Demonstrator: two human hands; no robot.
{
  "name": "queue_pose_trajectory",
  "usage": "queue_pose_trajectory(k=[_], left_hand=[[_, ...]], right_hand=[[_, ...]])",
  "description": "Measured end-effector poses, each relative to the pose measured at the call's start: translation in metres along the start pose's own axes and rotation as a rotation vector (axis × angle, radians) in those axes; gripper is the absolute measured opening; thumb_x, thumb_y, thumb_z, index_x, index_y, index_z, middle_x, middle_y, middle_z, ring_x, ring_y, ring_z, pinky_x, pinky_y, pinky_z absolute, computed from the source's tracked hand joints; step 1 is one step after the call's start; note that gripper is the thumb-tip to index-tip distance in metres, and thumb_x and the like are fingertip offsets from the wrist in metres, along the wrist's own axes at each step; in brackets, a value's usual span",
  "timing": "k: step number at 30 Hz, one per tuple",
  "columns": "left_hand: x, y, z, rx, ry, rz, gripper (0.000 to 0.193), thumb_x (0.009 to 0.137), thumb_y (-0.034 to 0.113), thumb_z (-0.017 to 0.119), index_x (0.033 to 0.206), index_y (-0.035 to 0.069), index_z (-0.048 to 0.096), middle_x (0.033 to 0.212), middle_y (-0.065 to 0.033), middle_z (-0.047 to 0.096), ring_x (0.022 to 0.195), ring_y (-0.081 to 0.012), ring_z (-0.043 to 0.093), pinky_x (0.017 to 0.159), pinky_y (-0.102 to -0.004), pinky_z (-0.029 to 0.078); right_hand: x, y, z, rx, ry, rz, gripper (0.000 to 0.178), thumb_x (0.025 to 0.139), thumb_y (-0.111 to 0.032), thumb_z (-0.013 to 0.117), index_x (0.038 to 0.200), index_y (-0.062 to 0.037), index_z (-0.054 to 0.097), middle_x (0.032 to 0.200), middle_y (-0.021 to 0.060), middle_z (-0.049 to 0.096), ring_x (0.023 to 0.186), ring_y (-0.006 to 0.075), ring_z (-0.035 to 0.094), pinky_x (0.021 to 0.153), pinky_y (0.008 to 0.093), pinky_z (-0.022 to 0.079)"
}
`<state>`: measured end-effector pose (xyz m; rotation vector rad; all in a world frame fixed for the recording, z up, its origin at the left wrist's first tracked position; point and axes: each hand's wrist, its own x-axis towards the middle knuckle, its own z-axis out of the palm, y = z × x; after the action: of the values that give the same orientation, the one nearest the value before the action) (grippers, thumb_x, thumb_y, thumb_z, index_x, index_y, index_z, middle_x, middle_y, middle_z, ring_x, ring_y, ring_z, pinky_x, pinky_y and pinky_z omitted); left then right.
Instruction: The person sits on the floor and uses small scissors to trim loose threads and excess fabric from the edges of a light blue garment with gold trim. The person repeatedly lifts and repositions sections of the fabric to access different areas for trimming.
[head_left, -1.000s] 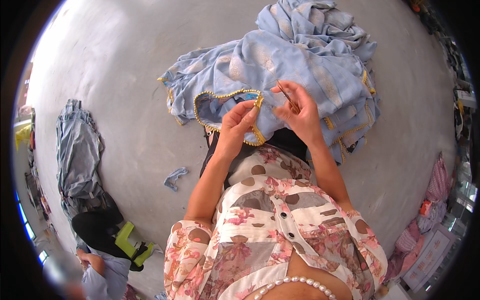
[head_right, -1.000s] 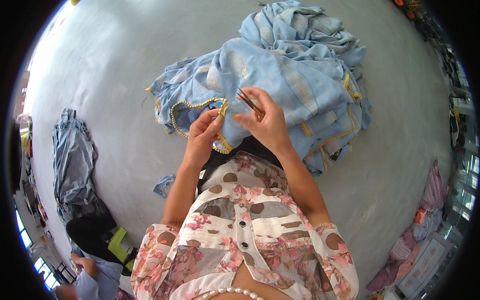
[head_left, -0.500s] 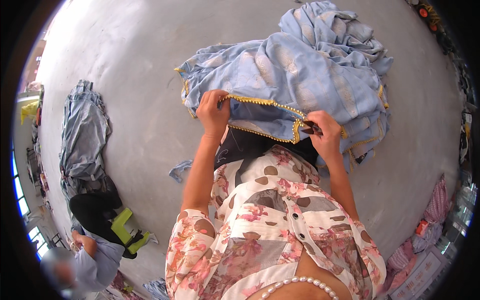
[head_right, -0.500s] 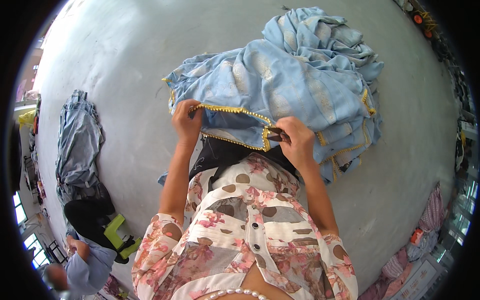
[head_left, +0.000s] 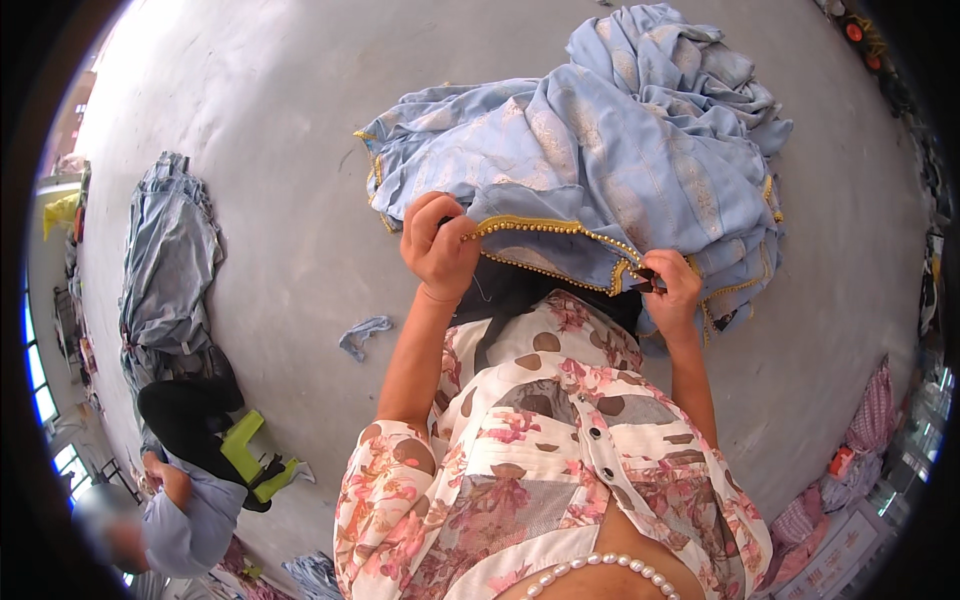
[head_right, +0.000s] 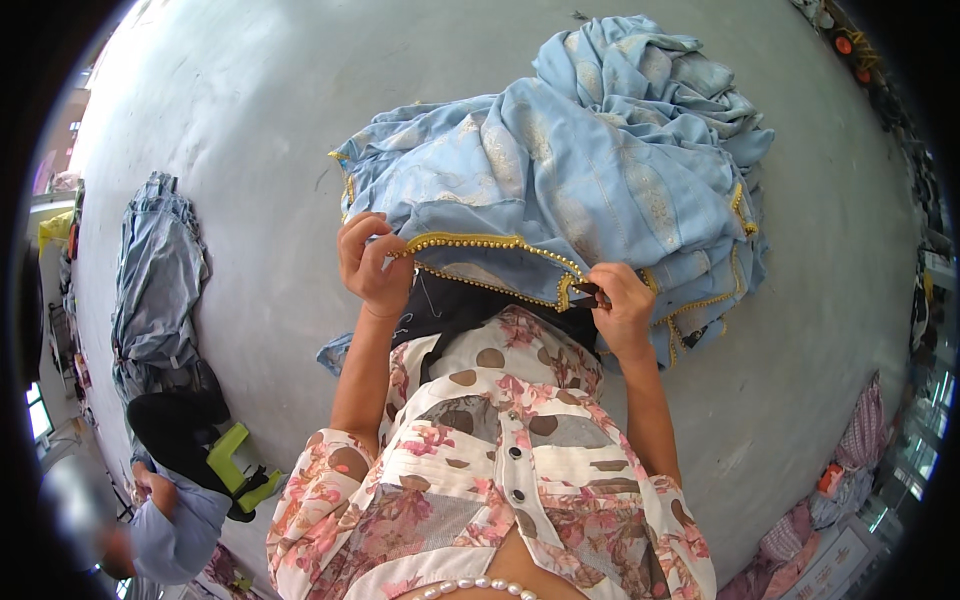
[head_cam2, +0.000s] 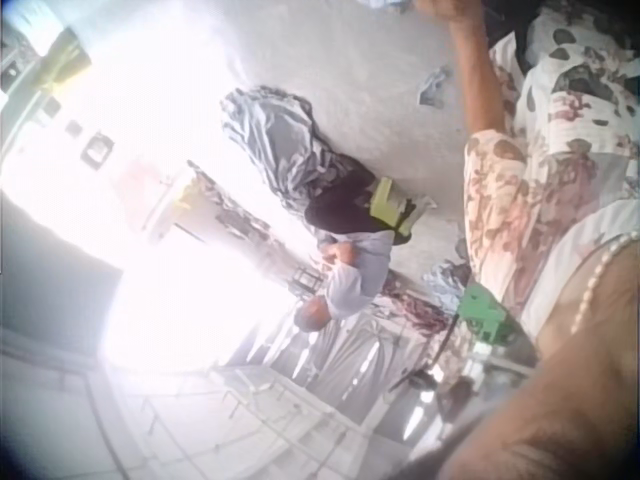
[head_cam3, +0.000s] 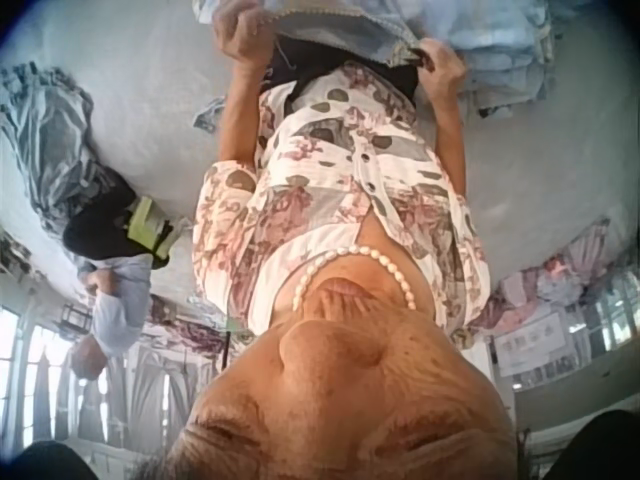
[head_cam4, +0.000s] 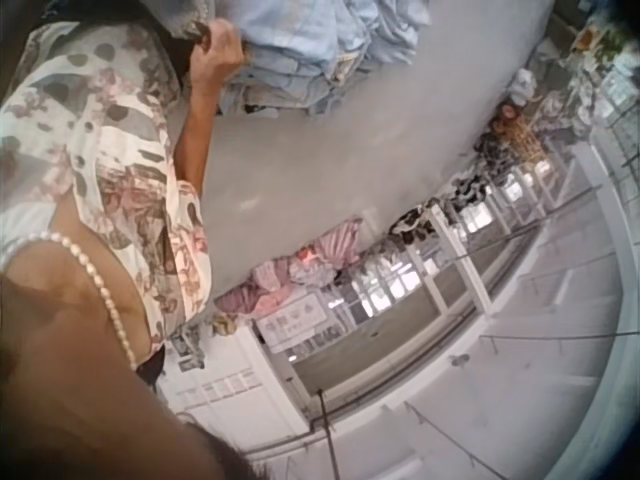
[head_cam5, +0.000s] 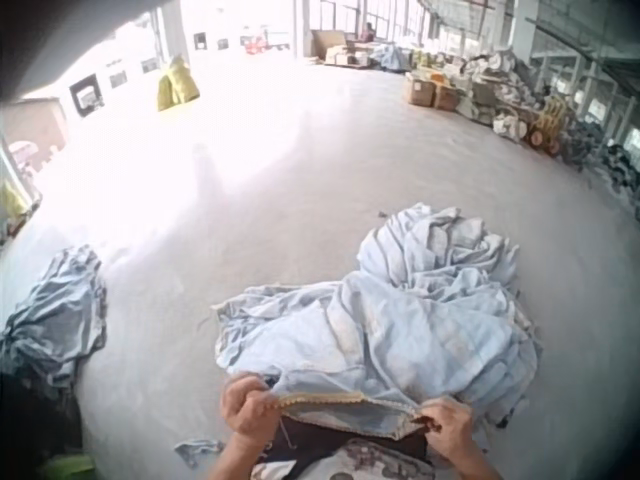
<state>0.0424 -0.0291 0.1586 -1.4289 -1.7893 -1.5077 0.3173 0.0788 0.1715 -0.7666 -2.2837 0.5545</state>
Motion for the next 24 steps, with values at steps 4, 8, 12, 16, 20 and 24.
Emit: queue_pose_trajectory(k=[4,8,12,16,20,24], left_hand=[[0.002,0.003,0.001,-0.003,-0.003,0.016,0.025,0.049,-0.006,0.062,0.068,0.008,0.052,0.082,-0.0048,0.056,0.079,-0.0251,0.06,0.062,-0.0333,0.047],[-0.004,-0.004,0.008,0.001,-0.199,-0.112,0.031,0.054,-0.005,0.065,0.08,0.009,0.057,0.089,-0.0079,0.058,0.089,-0.0274,0.059,0.073,-0.0383,0.047],[-0.016,-0.005,0.027,0.032,-0.403,-0.252,0.047,0.06,0.012,0.074,0.105,0.009,0.06,0.103,-0.0122,0.06,0.1,-0.0323,0.056,0.084,-0.041,0.045],[-0.02,0.013,0.012,-0.276,-0.914,-0.35,0.061,0.073,0.045,0.071,0.119,0.008,0.055,0.116,-0.0145,0.057,0.108,-0.0349,0.053,0.091,-0.0424,0.043],[-0.042,0.036,0.016,-0.537,-0.961,-0.082,0.042,0.073,0.033,0.074,0.105,0.008,0.063,0.108,-0.0117,0.061,0.102,-0.0297,0.058,0.088,-0.0379,0.046],[-0.046,-0.001,0.017,-0.189,-0.403,-0.417,0.027,0.076,0.017,0.071,0.1,0.006,0.064,0.104,-0.0122,0.062,0.103,-0.0291,0.057,0.087,-0.0364,0.045]], right_hand=[[-0.001,0.0,0.001,-0.007,-0.007,0.008,0.031,0.06,0.016,0.06,0.083,-0.0039,0.057,0.079,0.0072,0.061,0.063,0.0192,0.059,0.052,0.0273,0.045],[-0.008,-0.001,-0.004,0.302,0.052,0.422,0.02,0.073,0.009,0.064,0.087,-0.0039,0.056,0.075,-0.001,0.059,0.06,0.0066,0.051,0.052,0.0196,0.038],[0.017,-0.012,-0.041,0.597,0.256,0.459,0.016,0.081,-0.001,0.066,0.091,-0.0042,0.055,0.074,-0.0046,0.053,0.061,0.0028,0.045,0.054,0.0158,0.034],[0.042,0.006,-0.142,0.773,0.833,0.35,0.011,0.084,-0.01,0.064,0.083,-0.002,0.057,0.073,0.0021,0.056,0.063,0.0102,0.053,0.049,0.0234,0.039],[-0.04,0.182,-0.181,0.76,0.958,0.87,0.018,0.086,-0.019,0.064,0.077,-0.0047,0.056,0.068,0.0031,0.054,0.053,0.0124,0.048,0.042,0.025,0.033],[-0.059,0.213,-0.142,0.502,1.1,1.107,0.022,0.086,-0.024,0.065,0.08,-0.0075,0.052,0.068,0.0013,0.051,0.051,0.0107,0.042,0.038,0.0249,0.029]])
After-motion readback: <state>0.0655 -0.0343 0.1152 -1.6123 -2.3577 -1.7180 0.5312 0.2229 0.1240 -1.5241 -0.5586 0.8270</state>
